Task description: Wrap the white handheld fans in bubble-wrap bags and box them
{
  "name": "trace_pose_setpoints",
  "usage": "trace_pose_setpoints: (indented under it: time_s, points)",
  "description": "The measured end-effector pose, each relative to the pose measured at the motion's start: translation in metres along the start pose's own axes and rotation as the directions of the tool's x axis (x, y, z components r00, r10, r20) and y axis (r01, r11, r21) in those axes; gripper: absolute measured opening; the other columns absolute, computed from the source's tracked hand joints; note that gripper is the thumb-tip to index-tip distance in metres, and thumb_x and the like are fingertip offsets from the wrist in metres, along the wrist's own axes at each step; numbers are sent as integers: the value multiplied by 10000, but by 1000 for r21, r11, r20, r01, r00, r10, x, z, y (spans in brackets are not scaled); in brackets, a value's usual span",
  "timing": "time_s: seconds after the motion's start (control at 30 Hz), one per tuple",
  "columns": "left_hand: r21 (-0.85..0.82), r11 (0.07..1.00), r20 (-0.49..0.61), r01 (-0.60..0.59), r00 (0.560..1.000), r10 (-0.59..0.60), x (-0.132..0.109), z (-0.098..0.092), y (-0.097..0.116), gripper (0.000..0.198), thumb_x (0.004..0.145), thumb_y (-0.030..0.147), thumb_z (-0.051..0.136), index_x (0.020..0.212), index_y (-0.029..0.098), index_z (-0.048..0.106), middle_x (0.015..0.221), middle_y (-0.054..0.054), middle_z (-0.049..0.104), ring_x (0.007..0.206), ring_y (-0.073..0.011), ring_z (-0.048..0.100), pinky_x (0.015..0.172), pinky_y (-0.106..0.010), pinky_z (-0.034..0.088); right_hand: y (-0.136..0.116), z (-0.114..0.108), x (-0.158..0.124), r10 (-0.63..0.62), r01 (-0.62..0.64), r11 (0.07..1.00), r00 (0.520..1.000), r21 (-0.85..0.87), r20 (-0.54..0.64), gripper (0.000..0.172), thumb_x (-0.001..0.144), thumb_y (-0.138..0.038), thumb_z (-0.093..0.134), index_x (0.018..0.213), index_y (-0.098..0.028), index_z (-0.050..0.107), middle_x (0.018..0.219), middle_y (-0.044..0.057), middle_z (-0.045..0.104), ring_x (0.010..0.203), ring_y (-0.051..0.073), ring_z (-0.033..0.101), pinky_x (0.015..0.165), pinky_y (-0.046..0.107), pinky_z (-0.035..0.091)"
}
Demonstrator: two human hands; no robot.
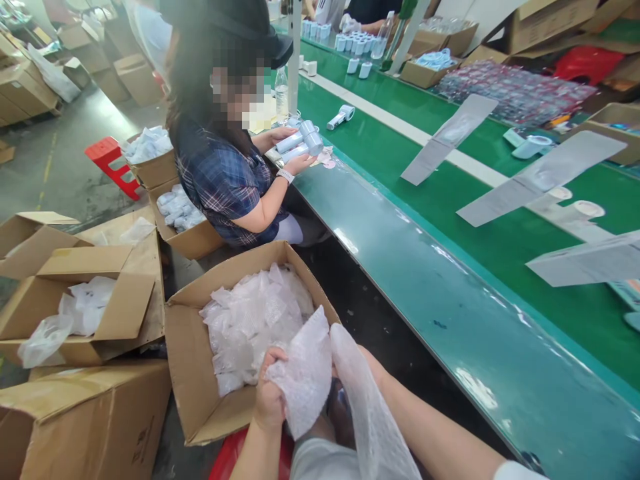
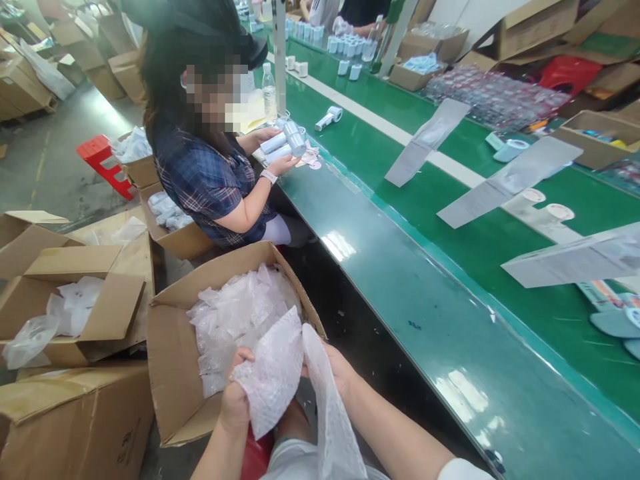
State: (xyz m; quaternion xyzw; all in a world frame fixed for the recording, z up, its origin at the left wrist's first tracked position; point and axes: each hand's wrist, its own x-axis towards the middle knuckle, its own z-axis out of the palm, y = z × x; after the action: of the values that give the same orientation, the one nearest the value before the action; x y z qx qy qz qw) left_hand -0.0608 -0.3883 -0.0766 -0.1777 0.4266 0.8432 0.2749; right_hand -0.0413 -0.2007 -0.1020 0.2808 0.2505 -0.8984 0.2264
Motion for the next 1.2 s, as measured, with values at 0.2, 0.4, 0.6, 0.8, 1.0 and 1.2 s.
trace_pose_setpoints:
  time_s: [0.2, 0.4, 0.6, 0.8, 1.0, 1.2]
  points:
    - [464, 876, 357, 129, 878, -318, 28, -59, 9, 287, 554, 235, 800, 787, 164, 649, 754, -17, 648, 709, -150, 591, 681, -252, 427, -6, -10, 36, -92, 95, 995, 988, 23, -126, 203, 678, -185, 761, 861, -195, 675, 740, -4, 722, 675, 156, 673, 718, 284, 549]
    - [860, 299, -331, 415, 897, -293, 163, -147, 34, 362, 610, 347, 759, 897, 149, 660, 1031, -127, 666, 1068, -310, 578, 880, -389, 453, -44, -36, 54, -114, 109, 992, 990, -65, -79, 465, 692, -212, 778, 1131, -243, 627, 1069, 51, 710, 882, 201, 686, 789, 315, 533]
    - [821, 270, -551, 504, 823, 138, 261, -163, -26, 861, 598, 237, 759, 1341, 146, 332, 1492, -229, 227, 1421, -380, 76, 1088, -517, 226, -6, -38, 71, 190, -179, 981, 961, -72, 202, 236, 721, -238, 753, 897, -90, 699, 851, 122, 723, 789, 219, 698, 784, 332, 511]
    - [764, 446, -586, 465, 790, 181, 238, -171, -31, 570, 738, 90, 555, 1286, 114, 401, 1229, -208, 555, 1215, -287, 506, 1028, -422, 363, 21, -45, 74, 123, -127, 991, 987, 33, 106, 184, 702, -188, 772, 841, -147, 659, 812, 39, 713, 720, 147, 687, 696, 257, 513]
    - [554, 817, -379, 159, 922, 77, 140, -133, -2, 364, 695, 215, 649, 1053, 164, 611, 987, -64, 699, 953, -191, 652, 869, -272, 485, 18, -32, 69, 156, -174, 978, 976, 117, 151, 322, 689, -157, 730, 1004, -128, 671, 732, 30, 710, 599, 110, 660, 590, 190, 497]
    - [137, 971, -276, 198, 949, -154, 55, -99, -13, 225, 513, 345, 743, 681, 210, 677, 792, -25, 718, 1000, -272, 641, 926, -351, 471, 37, -16, 50, 142, -176, 973, 967, 147, 214, 400, 656, -242, 754, 1024, -115, 668, 862, 92, 742, 843, 217, 701, 875, 344, 490]
